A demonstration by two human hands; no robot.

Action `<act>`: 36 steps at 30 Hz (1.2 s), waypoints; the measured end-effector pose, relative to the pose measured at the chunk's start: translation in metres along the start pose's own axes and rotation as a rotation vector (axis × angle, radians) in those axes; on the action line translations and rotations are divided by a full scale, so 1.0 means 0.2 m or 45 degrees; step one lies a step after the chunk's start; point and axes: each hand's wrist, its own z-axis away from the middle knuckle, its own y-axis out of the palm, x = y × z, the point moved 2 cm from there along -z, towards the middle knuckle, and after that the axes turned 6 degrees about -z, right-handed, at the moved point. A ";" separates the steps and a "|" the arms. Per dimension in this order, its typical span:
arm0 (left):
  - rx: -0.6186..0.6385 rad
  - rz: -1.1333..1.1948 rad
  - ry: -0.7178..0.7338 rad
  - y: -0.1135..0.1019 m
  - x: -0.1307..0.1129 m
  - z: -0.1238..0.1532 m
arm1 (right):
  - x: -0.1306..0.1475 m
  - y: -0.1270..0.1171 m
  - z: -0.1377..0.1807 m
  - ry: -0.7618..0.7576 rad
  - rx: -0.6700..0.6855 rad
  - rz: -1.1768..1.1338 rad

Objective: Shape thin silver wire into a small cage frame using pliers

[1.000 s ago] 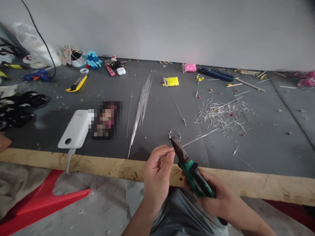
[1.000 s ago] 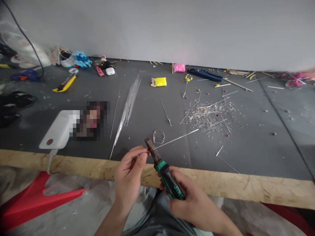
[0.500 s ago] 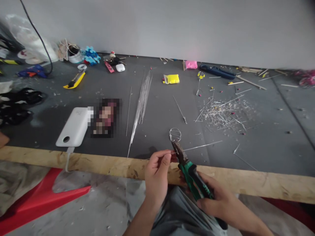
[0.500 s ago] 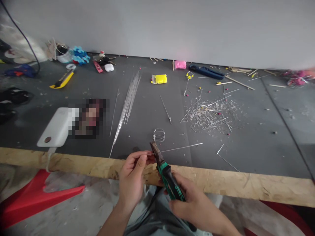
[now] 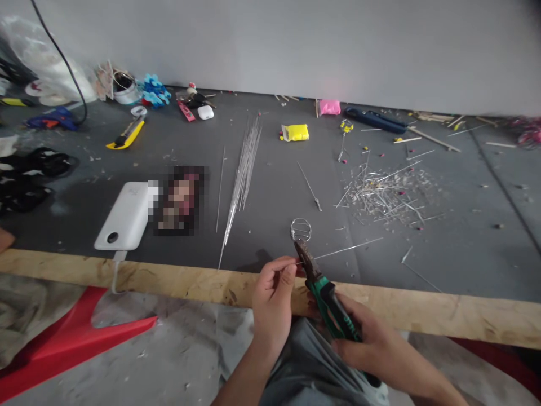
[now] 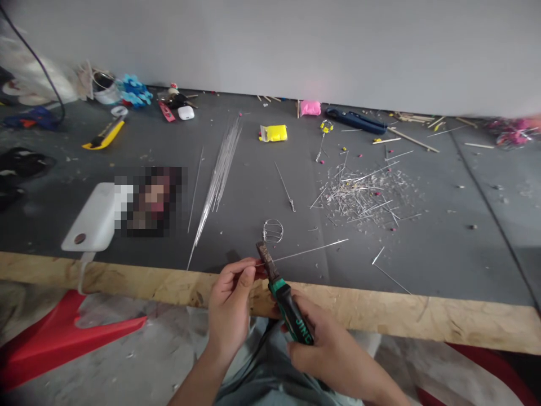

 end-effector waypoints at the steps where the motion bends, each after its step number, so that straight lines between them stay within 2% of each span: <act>1: -0.010 -0.017 0.022 0.00 0.00 0.00 | 0.00 0.00 0.00 -0.015 0.003 -0.001; 10: 0.070 0.037 0.028 0.03 -0.01 0.02 | 0.00 0.01 -0.02 0.056 -0.084 0.148; 16: 0.048 0.008 0.057 0.03 0.00 0.02 | 0.01 0.01 -0.02 0.057 -0.162 0.152; 20: 0.056 0.038 0.013 0.03 -0.02 0.02 | 0.02 0.02 -0.03 0.018 -0.244 0.162; 28: 0.021 0.070 0.045 0.03 -0.03 0.04 | 0.01 0.03 -0.06 -0.012 -0.291 0.255; 32: 0.053 0.083 0.052 0.03 -0.03 0.03 | 0.00 0.00 -0.05 -0.020 -0.260 0.226; 36: 0.087 0.141 0.045 0.04 -0.03 0.03 | 0.05 -0.04 -0.01 0.002 -0.091 0.080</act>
